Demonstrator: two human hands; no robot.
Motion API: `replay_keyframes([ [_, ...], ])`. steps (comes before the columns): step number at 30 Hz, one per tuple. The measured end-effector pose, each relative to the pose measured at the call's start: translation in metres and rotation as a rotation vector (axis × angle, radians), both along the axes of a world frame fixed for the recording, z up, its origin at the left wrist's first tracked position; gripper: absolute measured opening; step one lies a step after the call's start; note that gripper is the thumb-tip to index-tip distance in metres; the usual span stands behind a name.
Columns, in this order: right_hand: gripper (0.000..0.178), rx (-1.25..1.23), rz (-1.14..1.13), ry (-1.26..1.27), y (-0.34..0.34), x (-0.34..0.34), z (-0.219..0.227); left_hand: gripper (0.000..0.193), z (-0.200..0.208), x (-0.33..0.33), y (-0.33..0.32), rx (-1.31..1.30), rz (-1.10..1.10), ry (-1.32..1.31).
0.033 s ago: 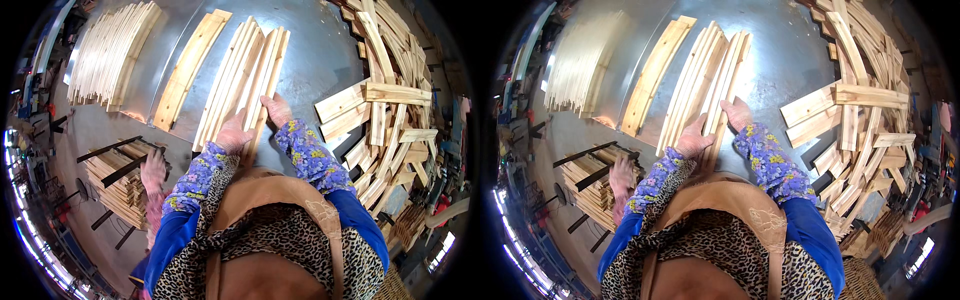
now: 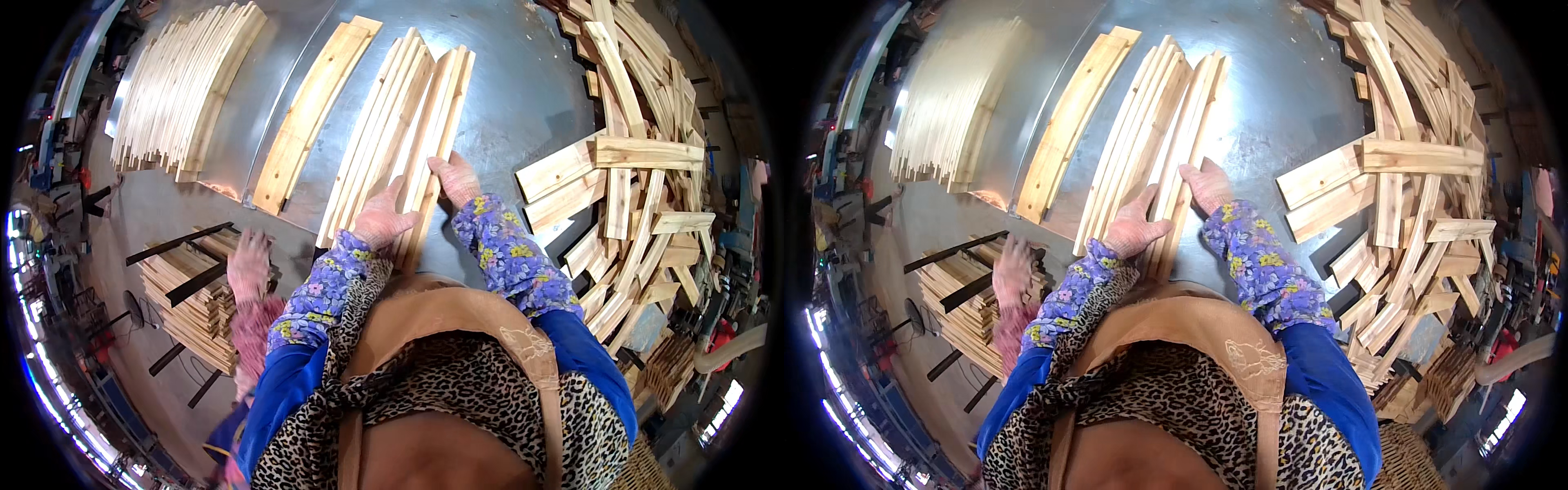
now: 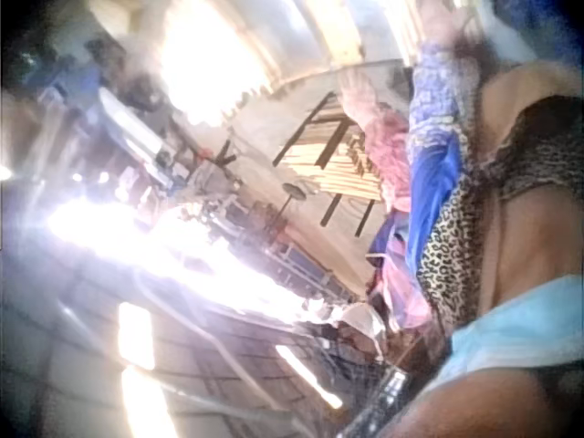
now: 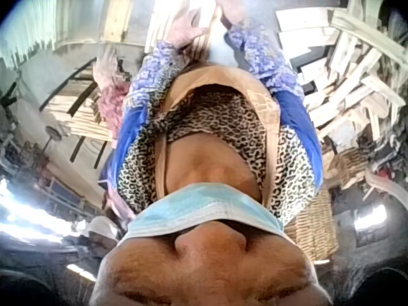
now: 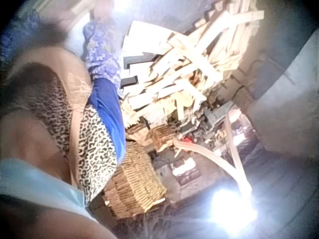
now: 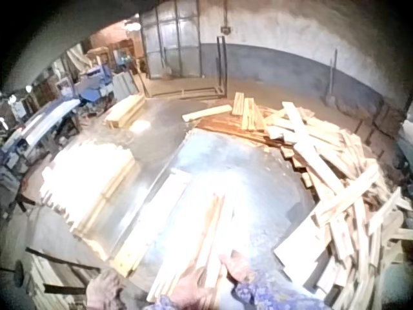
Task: The person sorts wooden planks on a metal table, picking up pieces from a large pile and arranging them into neat stacks. They handle the wood by hand, aligning the planks and moving them to a designated area on the table.
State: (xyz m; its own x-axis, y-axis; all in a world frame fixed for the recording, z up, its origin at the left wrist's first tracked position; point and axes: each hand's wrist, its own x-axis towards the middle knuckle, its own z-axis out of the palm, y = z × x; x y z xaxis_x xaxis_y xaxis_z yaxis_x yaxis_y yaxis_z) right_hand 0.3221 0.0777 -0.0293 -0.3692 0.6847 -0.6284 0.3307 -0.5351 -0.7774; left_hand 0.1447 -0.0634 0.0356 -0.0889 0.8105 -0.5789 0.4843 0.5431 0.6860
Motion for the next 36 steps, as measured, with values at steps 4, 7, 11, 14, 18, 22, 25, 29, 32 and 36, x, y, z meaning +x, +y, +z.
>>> replay_keyframes([
  [4, 0.089, 0.176, 0.145, -0.139, 0.005, 0.002, 0.02, 0.104, -0.018, -0.005, 0.0, 0.062, -0.049, -0.044],
  [7, 0.09, 0.232, 0.08, -0.109, -0.003, 0.011, 0.0, 0.091, -0.038, -0.008, 0.001, 0.093, -0.023, -0.16],
  [11, 0.098, 0.044, -0.076, 0.174, -0.003, 0.033, -0.012, 0.084, -0.024, -0.012, 0.0, 0.136, -0.034, -0.22],
  [14, 0.109, 0.059, 0.118, -0.133, 0.005, 0.014, -0.001, 0.075, -0.027, -0.002, -0.004, 0.157, -0.047, -0.05],
  [18, 0.114, 0.284, 0.164, -0.154, -0.008, 0.0, 0.028, 0.058, -0.005, 0.005, -0.011, 0.318, 0.094, -0.052],
  [22, 0.096, 0.44, 0.205, -0.284, -0.016, 0.032, 0.001, 0.052, -0.002, -0.017, -0.025, 0.355, 0.231, -0.083],
  [25, 0.105, 0.42, 0.209, -0.533, -0.025, 0.011, 0.027, 0.05, 0.007, -0.081, -0.029, 0.326, 0.076, 0.251],
  [29, 0.119, 0.357, 0.289, -0.516, -0.023, -0.017, 0.023, 0.05, -0.011, -0.184, -0.027, 0.421, 0.067, 0.457],
  [32, 0.12, 0.279, 0.289, -0.574, -0.027, -0.045, 0.049, 0.048, 0.012, -0.168, 0.005, 0.529, 0.204, 0.609],
  [36, 0.099, 0.557, 0.417, -0.61, 0.025, -0.003, 0.06, 0.071, 0.003, -0.081, 0.037, 0.702, 0.14, 0.421],
])
